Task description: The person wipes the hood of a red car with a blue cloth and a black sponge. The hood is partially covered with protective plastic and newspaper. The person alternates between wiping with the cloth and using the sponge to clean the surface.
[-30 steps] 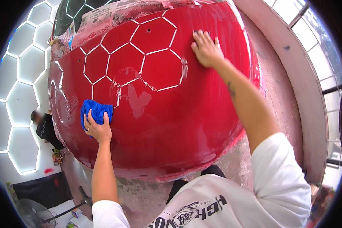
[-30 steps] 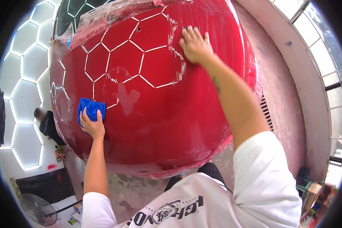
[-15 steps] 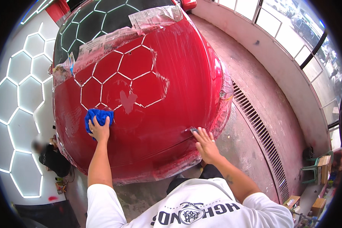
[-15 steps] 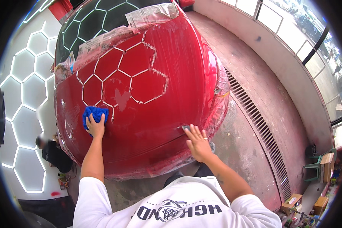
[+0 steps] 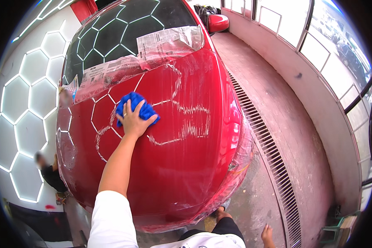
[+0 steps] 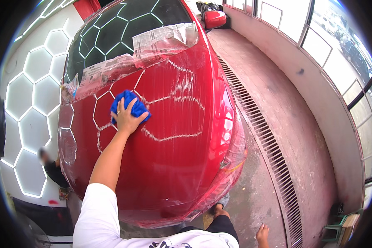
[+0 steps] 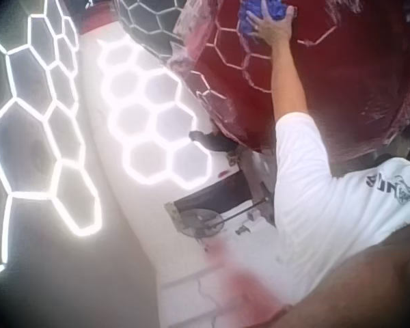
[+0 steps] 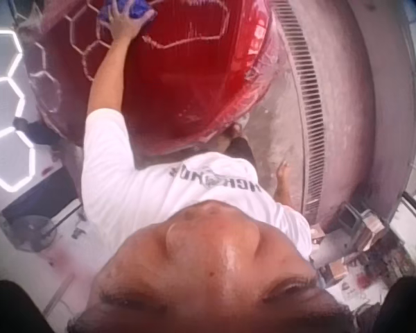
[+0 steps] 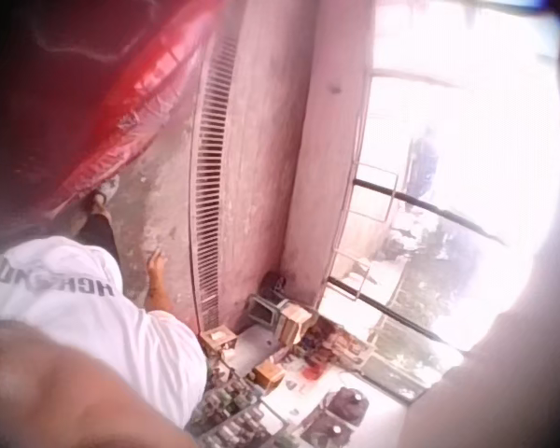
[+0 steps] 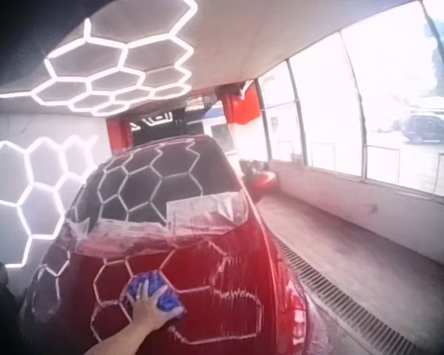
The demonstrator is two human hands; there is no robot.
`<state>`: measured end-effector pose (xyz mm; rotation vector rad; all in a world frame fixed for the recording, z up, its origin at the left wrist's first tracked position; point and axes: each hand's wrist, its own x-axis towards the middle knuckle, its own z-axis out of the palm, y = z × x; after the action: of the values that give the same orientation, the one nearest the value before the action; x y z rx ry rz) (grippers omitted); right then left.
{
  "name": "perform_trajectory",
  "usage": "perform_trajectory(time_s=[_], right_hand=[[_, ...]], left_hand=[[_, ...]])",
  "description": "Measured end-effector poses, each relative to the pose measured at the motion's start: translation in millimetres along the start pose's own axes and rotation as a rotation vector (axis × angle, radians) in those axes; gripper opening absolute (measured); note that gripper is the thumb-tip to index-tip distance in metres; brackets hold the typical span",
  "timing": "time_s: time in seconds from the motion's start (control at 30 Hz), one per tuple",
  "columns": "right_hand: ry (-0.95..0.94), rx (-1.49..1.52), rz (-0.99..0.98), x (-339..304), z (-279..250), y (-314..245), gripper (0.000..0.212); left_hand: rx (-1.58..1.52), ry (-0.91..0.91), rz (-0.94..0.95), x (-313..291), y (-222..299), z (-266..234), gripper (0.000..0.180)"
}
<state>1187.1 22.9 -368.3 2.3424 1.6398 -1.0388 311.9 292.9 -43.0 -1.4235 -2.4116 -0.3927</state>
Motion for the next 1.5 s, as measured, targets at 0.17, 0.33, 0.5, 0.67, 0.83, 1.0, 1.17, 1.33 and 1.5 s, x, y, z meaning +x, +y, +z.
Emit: perform_trajectory(time_s=[0.17, 0.33, 0.5, 0.67, 0.83, 1.0, 1.17, 1.33, 1.5], right_hand=[[-0.148, 0.12, -0.116, 13, -7, 86, 0.051], [-0.139, 0.198, -0.14, 61, -47, 41, 0.05], [-0.018, 0.167, -0.188, 103, -81, -5, 0.052], [0.02, -0.005, -0.268, 143, -119, -97, 0.064], [0.03, 0.073, -0.415, 189, -133, -176, 0.07], [0.094, -0.095, -0.478, 194, -143, -211, 0.063], [0.04, -0.072, -0.328, 194, -117, -158, 0.063], [-0.07, 0.276, 0.108, 143, -114, -139, 0.033], [-0.068, 0.408, -0.019, 114, -117, -143, 0.03]], left_hand=[[-0.03, 0.009, 0.126, 116, 126, 67, 0.09], [-0.123, 0.014, 0.151, 190, 238, 100, 0.079], [-0.316, 0.172, 0.216, 176, 308, 124, 0.051], [-0.332, 0.016, 0.294, 57, 303, 87, 0.053], [-0.28, 0.089, 0.102, -29, 200, 50, 0.06], [-0.032, 0.28, -0.175, -151, -23, 10, 0.039], [0.113, 0.332, -0.412, -264, -68, -2, 0.031], [-0.091, 0.194, -0.03, -192, 109, 6, 0.042], [-0.419, -0.015, 0.257, -117, 284, 36, 0.042]])
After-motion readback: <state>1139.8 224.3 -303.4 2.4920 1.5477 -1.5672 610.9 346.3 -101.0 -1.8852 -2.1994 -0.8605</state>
